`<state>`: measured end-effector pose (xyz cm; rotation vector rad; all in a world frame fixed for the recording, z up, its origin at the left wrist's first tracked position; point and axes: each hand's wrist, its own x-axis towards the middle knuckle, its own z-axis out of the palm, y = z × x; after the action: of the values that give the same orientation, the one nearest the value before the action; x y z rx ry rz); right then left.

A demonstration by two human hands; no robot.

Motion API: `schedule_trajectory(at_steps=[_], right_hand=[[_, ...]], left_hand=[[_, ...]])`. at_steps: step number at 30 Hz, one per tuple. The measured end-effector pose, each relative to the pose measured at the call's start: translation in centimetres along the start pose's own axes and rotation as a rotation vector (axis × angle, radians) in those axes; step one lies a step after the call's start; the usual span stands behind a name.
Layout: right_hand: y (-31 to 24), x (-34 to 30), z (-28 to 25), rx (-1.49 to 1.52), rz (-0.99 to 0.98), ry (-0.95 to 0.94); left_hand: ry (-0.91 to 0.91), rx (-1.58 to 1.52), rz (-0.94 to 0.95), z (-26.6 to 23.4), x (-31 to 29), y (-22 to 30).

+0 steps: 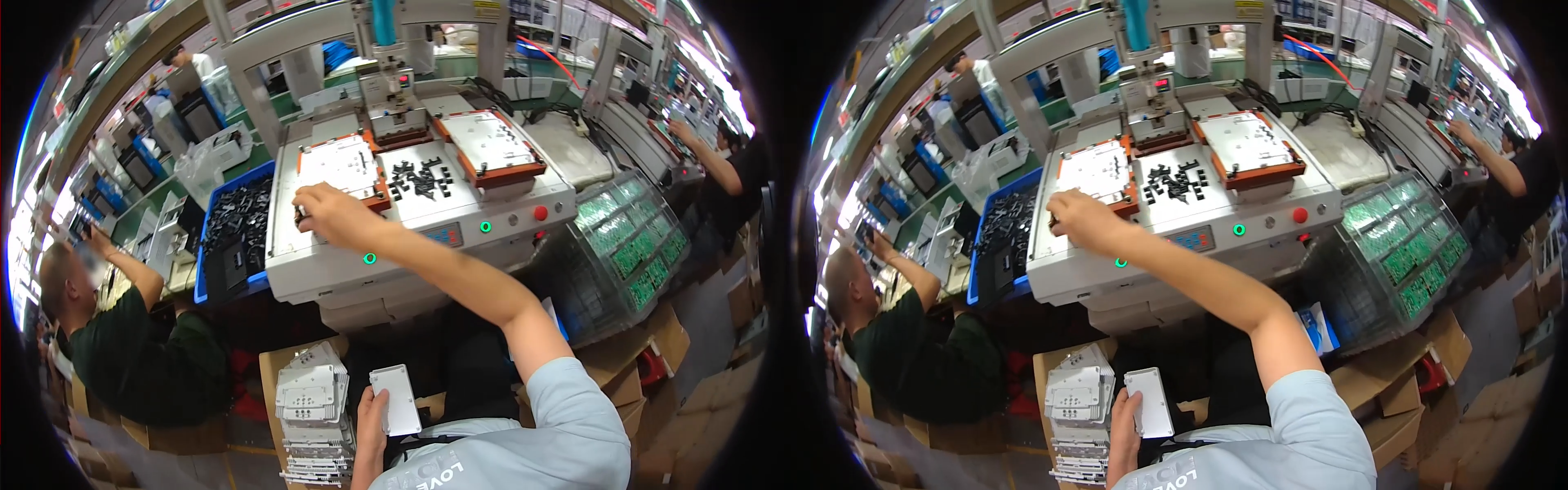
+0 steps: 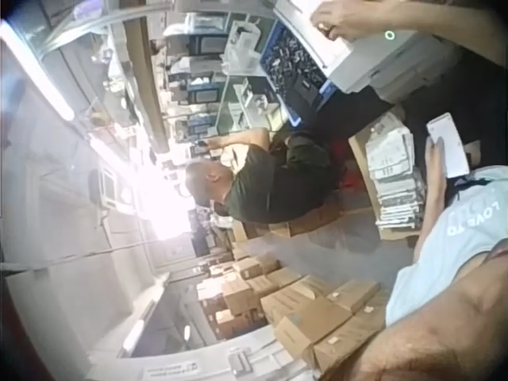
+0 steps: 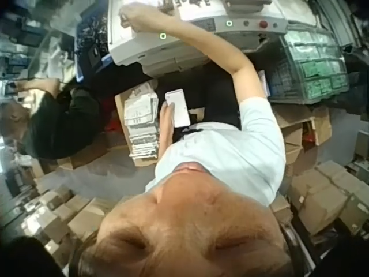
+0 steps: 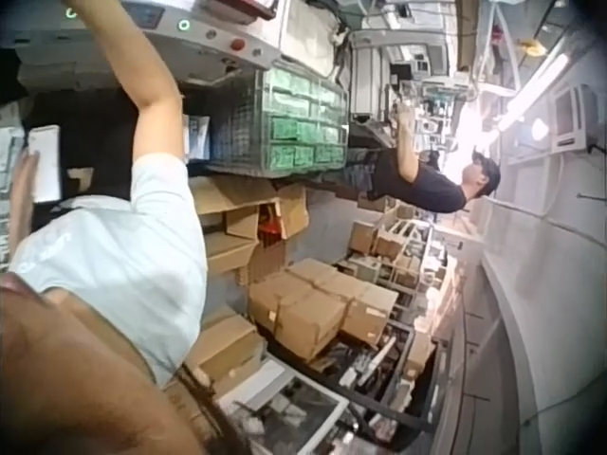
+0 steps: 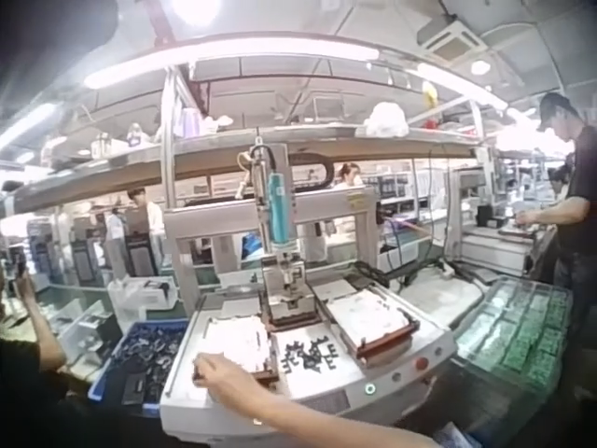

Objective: Assembling electronic device components using a press machine at a factory workstation.

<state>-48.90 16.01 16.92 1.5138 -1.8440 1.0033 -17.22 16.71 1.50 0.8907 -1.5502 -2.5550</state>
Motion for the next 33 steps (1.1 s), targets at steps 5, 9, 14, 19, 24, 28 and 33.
schedule_trajectory(at_steps=[5,9,14,19,24,28,33], right_hand=[[-4.7,-9.8,-1.5,-0.189,0.095,0.210],[-5.5,-15.1,-1.4,-0.504,0.195,0.088],[-4.9,-15.5,-1.0,-0.545,0.177,0.059],[-4.7,-14.5,-2.2,-0.694,0.036,-0.068],[-4.1,-12.4,-3.7,-0.362,0.090,-0.071],[-2.2,-11.0,-11.1,-0.289,0.123,0.239],[5.9,-13.7,-21.2,-0.934,0.619,0.487]], left_hand=[[0.058,-0.011,0.011,-0.2,0.1,-0.6],[0.022,0.009,-0.020,0.0,0.7,-0.6],[0.002,0.014,-0.028,1.1,0.7,0.1],[-0.014,0.046,-0.039,1.2,1.0,-0.3],[-0.033,0.057,-0.029,2.4,0.7,0.1],[0.007,0.024,0.001,2.4,0.5,0.2],[-0.022,0.046,-0.048,1.6,0.8,-0.7]])
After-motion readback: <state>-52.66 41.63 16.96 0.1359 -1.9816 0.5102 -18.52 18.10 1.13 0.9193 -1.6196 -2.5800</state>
